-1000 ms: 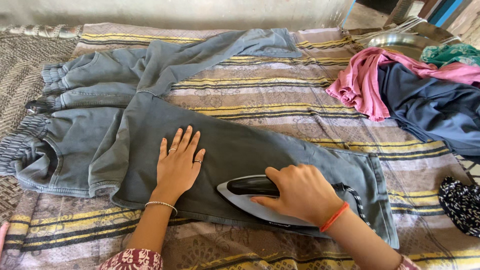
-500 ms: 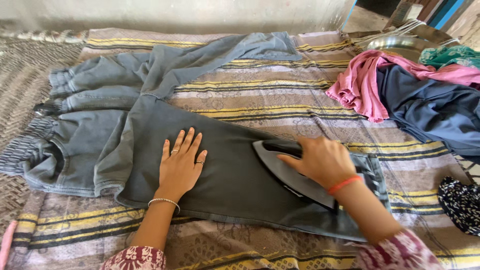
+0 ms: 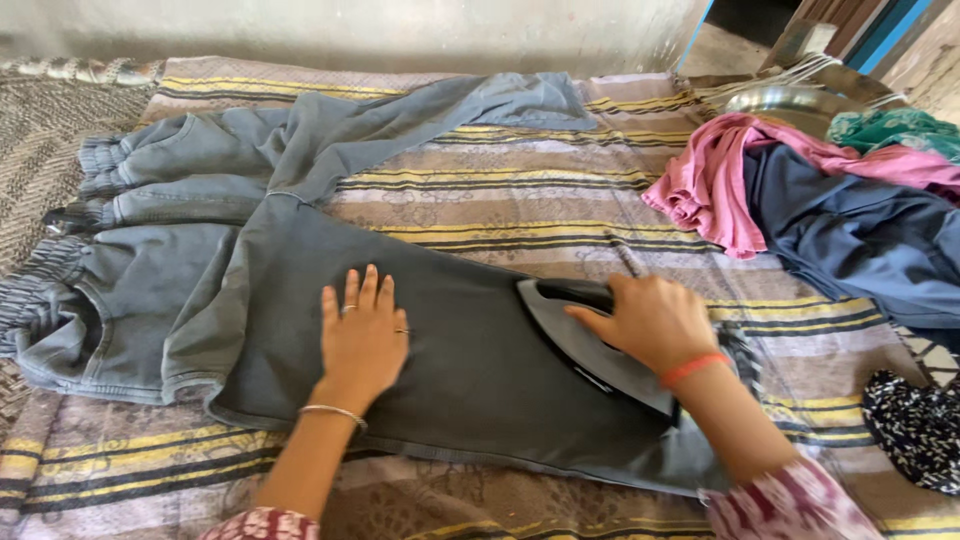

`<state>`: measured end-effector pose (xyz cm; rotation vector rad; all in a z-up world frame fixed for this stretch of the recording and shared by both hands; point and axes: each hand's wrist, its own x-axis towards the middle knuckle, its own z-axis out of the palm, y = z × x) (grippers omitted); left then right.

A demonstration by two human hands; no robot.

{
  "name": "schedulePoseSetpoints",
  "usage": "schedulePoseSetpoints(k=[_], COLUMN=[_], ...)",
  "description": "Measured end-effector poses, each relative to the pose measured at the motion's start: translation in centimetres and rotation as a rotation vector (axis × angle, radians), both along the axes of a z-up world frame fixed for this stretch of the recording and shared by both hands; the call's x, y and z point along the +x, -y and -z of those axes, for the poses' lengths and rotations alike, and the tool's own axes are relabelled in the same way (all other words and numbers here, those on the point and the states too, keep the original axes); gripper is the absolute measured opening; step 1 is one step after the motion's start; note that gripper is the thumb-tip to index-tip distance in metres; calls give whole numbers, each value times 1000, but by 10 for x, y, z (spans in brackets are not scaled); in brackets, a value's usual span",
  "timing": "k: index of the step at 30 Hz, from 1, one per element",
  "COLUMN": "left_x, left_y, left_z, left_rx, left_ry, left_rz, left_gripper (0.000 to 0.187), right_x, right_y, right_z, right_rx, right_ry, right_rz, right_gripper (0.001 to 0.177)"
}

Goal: The person irons a pair of gray trousers laid out on a woven cot. They use an electric iron to smooth the fabric, repeatedly moving the iron along the legs and waist area while holding the garment in place with the other hand.

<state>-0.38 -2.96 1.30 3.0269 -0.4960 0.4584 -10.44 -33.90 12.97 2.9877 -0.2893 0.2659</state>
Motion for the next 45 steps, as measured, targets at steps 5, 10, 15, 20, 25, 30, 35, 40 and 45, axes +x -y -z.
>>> schedulePoseSetpoints(k=[5,10,15,20,25,30,35,40,45], left_x=[-29,-31,-29,-29,-30,-26,-21,-25,-28], left_y=[70,80,69,70,71,68,64,63,64], left_z=[3,11,8,3,3,11,13,7,5], left_rx=[-155,-135,-97,-62,-68,-86,-136,-107,-114], left_ry=[84,-10,-60,-153,-158,-156,-159,-185,-182], left_rz=[236,266,179,158,158,188,226,223,206], left_gripper=[67,66,66,67,66,61,59,61,60], right_x=[18,-11,-46,-67,-62,-57,-60,-69,-84], right_y=[3,23,60,71,56,5,-38,-32,9], right_z=[-2,-3,-8,-12,-22,-21,-18,-20,-25], right_rx=[29,16,-9,24,45,54,93,90,86], right_ry=[17,-23,-72,-135,-158,-229,-168,-200,-240], right_rz=[-103,-74,-99,-62,-185,-363,-504,-439,-286], right_gripper=[69,68,70,68,68,62,60,64,74])
